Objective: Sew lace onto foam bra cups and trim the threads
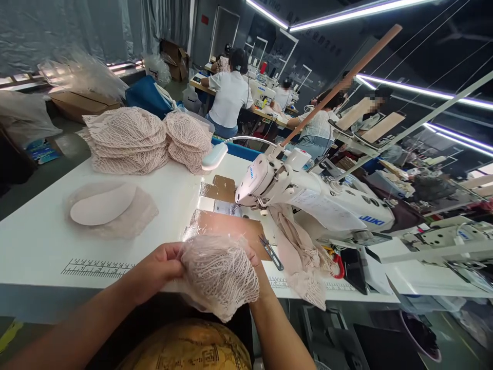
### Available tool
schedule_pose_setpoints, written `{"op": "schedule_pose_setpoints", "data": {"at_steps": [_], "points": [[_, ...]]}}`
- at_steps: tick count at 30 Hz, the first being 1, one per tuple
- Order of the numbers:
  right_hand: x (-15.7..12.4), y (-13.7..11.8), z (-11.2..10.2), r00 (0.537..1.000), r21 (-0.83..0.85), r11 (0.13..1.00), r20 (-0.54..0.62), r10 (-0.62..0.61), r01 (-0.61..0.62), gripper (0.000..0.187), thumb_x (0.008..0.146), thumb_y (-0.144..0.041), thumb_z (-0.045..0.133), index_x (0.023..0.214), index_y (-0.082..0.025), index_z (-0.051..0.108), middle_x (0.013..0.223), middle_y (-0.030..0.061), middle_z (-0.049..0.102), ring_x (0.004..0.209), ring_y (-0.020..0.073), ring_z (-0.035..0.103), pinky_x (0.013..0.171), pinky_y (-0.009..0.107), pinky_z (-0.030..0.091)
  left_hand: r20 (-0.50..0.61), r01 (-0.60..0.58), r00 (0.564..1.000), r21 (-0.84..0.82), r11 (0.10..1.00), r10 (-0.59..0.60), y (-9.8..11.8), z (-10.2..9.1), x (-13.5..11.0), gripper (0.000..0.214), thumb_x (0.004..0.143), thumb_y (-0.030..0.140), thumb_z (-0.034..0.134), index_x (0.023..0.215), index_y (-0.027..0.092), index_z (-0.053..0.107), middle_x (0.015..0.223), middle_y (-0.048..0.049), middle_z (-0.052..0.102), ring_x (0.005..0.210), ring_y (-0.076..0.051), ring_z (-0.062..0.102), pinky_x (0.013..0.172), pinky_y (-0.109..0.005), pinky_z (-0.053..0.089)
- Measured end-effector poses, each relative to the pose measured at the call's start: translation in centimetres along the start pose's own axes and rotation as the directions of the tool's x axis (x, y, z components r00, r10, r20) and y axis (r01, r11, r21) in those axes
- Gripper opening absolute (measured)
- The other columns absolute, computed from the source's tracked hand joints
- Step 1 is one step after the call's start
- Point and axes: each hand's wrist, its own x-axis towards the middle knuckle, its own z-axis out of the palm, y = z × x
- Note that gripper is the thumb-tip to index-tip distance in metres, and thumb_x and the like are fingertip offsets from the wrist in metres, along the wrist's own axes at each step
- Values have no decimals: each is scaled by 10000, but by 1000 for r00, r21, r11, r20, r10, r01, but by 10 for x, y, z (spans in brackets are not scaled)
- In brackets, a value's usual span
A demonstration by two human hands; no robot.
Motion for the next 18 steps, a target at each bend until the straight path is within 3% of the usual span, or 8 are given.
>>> {"op": "schedule_pose_setpoints", "data": {"at_steps": [3,5,8,11,15,18], "points": [[1,-3,0,999,49,999,37,12,-14,350,687,-396,757,985,-222,705,778,15,712,844,239,678,754,365,537,-71,-60,996,-126,990,51,-4,2,3,149,700,191,667,839,162,712,762,-19,704,708,-141,637,711,-234,528],[2,-2,0,999,84,996,13,-43,42,268,670,-333,777,896,-238,667,744,-17,678,768,200,657,705,315,525,-67,-89,995,-181,979,78,-7,7,4,238,720,312,681,903,161,703,825,-54,713,752,-195,659,726,-306,556],[6,5,-2,990,129,982,-50,-130,135,293,655,-255,795,679,-224,504,661,-63,583,606,119,557,575,226,455,-34,-86,996,-87,992,83,-13,14,4,338,761,379,711,1020,165,679,935,-87,724,846,-244,681,777,-363,568],[8,9,-7,978,94,978,-110,-175,186,298,669,-224,791,735,-231,500,658,-76,541,582,98,504,560,203,416,-24,-99,995,57,993,101,-18,18,2,282,812,319,714,1043,161,681,961,-85,733,893,-232,689,824,-338,558],[7,7,-16,976,-35,983,-111,-186,183,187,804,-403,686,845,-230,630,690,-22,596,655,146,562,619,253,454,-80,-120,989,80,990,127,-22,16,0,243,857,301,685,1067,180,683,947,-63,741,857,-209,698,794,-320,564],[5,1,-21,979,-115,973,-24,-204,200,448,875,-598,501,727,-209,668,651,32,616,682,203,600,643,313,482,-132,-146,979,74,987,154,-24,13,1,244,877,300,667,1090,181,682,972,-66,741,878,-213,694,800,-322,560]]}}
